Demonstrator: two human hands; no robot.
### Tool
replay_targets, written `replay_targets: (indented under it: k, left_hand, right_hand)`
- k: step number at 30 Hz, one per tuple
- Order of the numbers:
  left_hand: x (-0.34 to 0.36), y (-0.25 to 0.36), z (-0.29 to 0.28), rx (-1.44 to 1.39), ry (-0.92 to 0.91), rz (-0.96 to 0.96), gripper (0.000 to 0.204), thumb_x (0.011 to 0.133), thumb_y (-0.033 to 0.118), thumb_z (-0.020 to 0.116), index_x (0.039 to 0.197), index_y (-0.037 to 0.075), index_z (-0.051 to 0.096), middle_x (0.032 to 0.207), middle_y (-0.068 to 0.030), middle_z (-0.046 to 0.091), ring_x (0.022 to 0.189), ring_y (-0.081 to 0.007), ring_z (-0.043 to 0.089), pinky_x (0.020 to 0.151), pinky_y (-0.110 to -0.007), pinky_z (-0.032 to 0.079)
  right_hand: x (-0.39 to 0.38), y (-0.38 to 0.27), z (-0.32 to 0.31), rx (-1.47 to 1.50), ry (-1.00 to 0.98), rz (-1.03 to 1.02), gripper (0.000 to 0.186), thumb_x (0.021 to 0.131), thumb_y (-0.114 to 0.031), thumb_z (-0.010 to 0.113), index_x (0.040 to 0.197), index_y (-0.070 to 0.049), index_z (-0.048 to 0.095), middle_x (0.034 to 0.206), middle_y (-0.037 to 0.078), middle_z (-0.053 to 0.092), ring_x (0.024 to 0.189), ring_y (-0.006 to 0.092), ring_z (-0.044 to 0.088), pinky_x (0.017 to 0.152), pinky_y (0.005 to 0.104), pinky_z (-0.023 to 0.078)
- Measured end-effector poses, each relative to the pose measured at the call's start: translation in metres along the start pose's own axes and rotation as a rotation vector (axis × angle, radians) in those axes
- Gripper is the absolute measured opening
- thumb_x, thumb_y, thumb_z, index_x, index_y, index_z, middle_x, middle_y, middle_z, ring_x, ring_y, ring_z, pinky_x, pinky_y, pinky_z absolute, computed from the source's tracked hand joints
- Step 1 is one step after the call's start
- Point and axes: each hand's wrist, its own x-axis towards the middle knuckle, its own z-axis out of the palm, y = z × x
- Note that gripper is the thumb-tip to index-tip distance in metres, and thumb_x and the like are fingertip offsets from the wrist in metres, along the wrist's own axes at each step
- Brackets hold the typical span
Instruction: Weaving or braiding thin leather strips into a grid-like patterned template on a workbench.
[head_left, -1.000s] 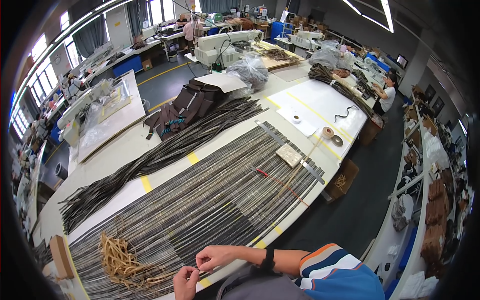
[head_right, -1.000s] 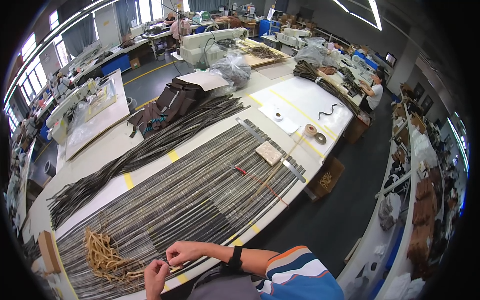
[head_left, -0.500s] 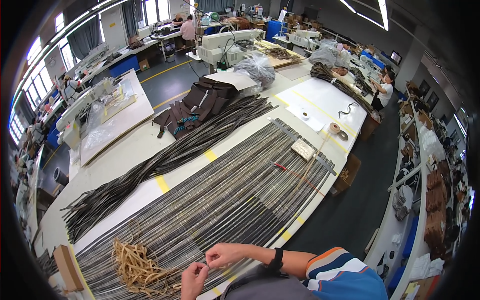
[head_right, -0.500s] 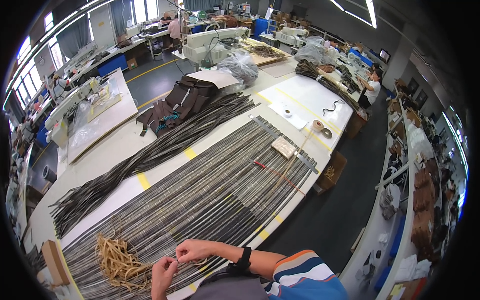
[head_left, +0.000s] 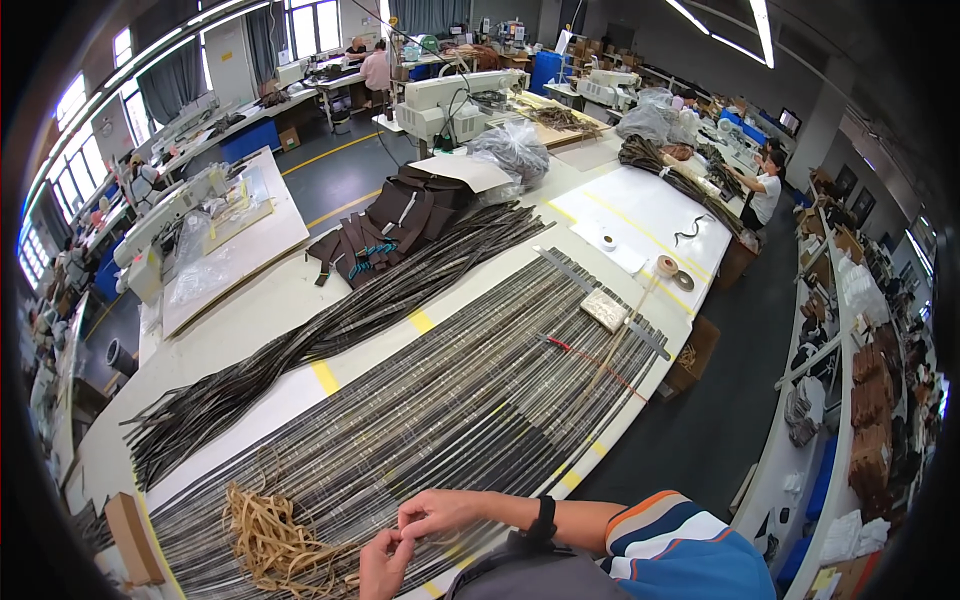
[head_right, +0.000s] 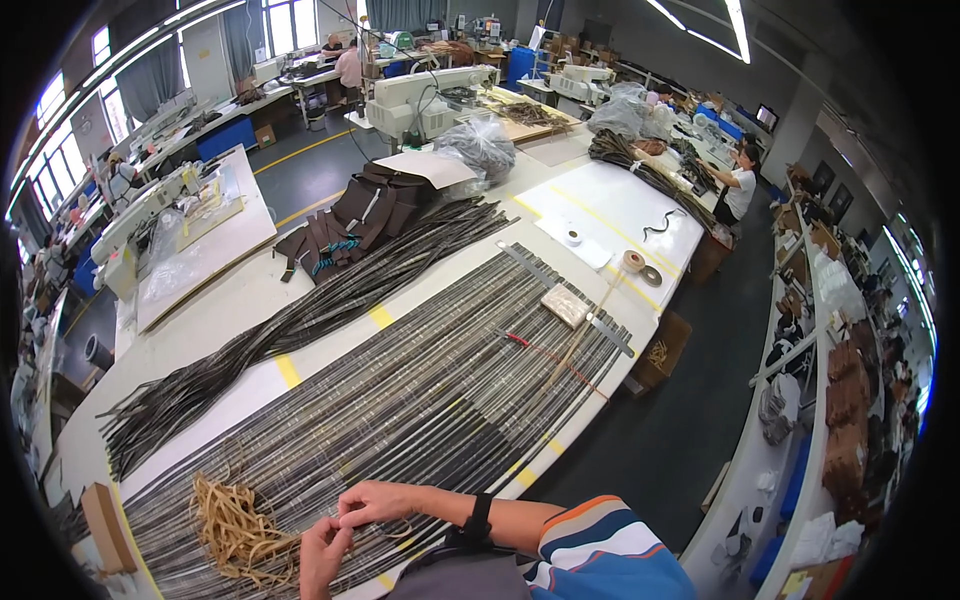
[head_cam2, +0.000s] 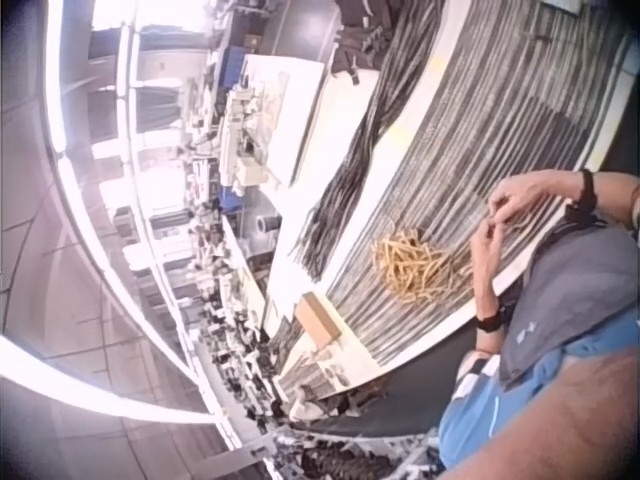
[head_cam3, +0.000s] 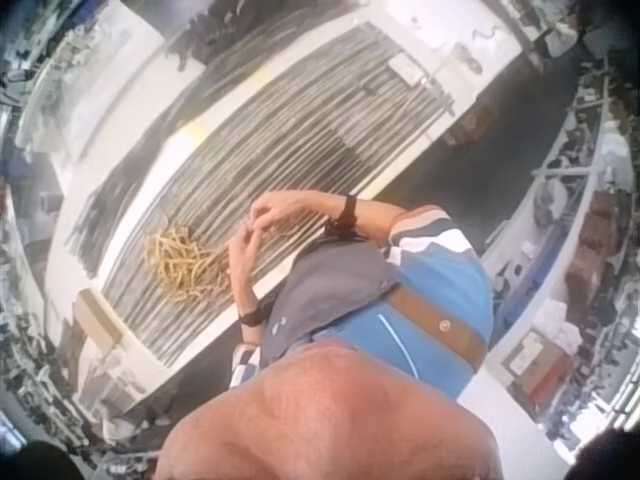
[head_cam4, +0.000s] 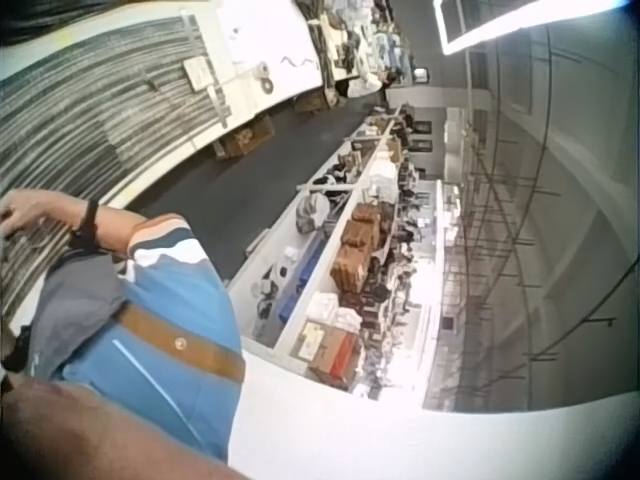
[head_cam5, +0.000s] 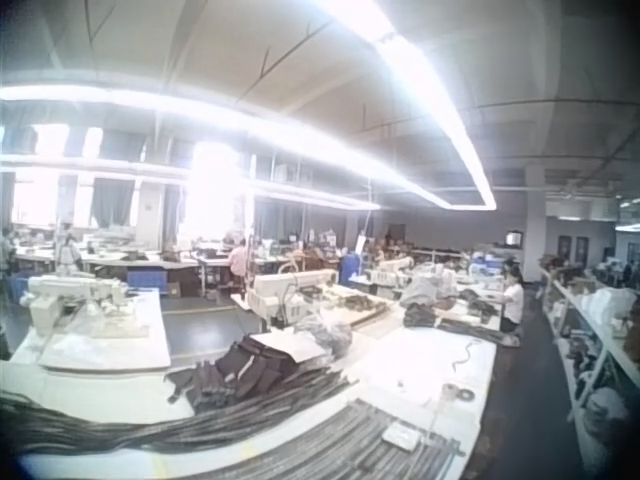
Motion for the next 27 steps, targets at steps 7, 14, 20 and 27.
replay_targets:
  k: [7,14,20,27]
  left_hand:
    - [-0.007,0.020,0.022,0.113,0.004,0.067,0.018,0.091,0.016,0.057,0.087,-0.001,0.061,0.073,-0.0014,0.058,0.069,-0.0094,0.053,0.063,-0.024,0.043]
    - [0.006,-0.004,0.044,-0.141,0.058,0.020,0.013,0.085,0.009,0.061,0.088,-0.004,0.058,0.069,-0.0040,0.060,0.061,-0.0092,0.056,0.058,-0.022,0.045]
    - [0.008,0.002,0.052,-0.130,0.076,0.026,0.012,0.085,0.007,0.060,0.089,-0.004,0.058,0.070,-0.0045,0.060,0.062,-0.0098,0.056,0.057,-0.023,0.046]
    - [0.012,0.001,0.059,-0.060,0.162,0.039,0.013,0.085,0.006,0.060,0.092,-0.005,0.059,0.071,-0.0041,0.060,0.062,-0.0091,0.056,0.055,-0.023,0.046]
  right_hand:
    - [-0.021,0.011,-0.017,0.136,-0.110,0.248,0.023,0.088,-0.025,0.061,0.086,-0.002,0.059,0.070,0.000,0.057,0.062,0.0061,0.051,0.056,0.0223,0.042]
    - [-0.037,0.015,-0.031,0.122,-0.101,0.226,0.021,0.086,-0.025,0.063,0.088,-0.004,0.060,0.073,-0.002,0.057,0.065,0.0051,0.050,0.056,0.0221,0.042]
    - [-0.044,0.009,-0.038,0.112,-0.083,0.221,0.020,0.085,-0.025,0.063,0.087,-0.005,0.060,0.073,-0.003,0.055,0.065,0.0047,0.049,0.055,0.0219,0.042]
    - [-0.042,0.008,-0.042,0.103,-0.047,0.211,0.019,0.085,-0.023,0.062,0.087,-0.005,0.060,0.072,-0.003,0.055,0.064,0.0047,0.048,0.054,0.0217,0.041]
